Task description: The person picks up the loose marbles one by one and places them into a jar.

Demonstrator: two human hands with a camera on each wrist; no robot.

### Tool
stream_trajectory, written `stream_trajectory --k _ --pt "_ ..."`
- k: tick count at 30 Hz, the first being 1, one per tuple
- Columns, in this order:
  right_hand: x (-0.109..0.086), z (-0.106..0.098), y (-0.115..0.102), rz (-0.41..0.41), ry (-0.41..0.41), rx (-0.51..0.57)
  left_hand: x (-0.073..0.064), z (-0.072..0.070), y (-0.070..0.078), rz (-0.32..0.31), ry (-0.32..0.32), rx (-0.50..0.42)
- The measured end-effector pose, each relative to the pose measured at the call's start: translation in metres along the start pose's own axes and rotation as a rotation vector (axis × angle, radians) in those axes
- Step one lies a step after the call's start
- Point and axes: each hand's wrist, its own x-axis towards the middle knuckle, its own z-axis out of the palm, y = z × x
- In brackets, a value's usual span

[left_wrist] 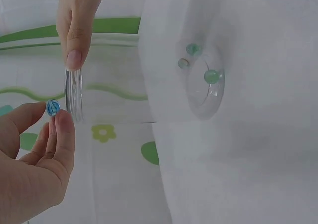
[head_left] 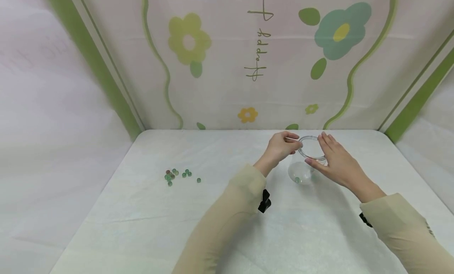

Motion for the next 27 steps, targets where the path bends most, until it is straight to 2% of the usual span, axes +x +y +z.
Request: stream_trajectory --k 12,19,27 --pt "-0.0002 0.0000 -0.0020 -0.006 0.018 0.000 0.0019 0.0031 -0.0025 0.009 0.015 -0.029" --pt "-0.0007 0.0000 -0.0019 0.005 0.009 0.004 0.0016 0.0046 -0.0038 0.027 0.021 -0.015" --pt "-0.0013 0.0006 -0.0019 0.010 0.017 0.006 0.0019 0.0014 -0.0076 0.038 -0.013 -0.031"
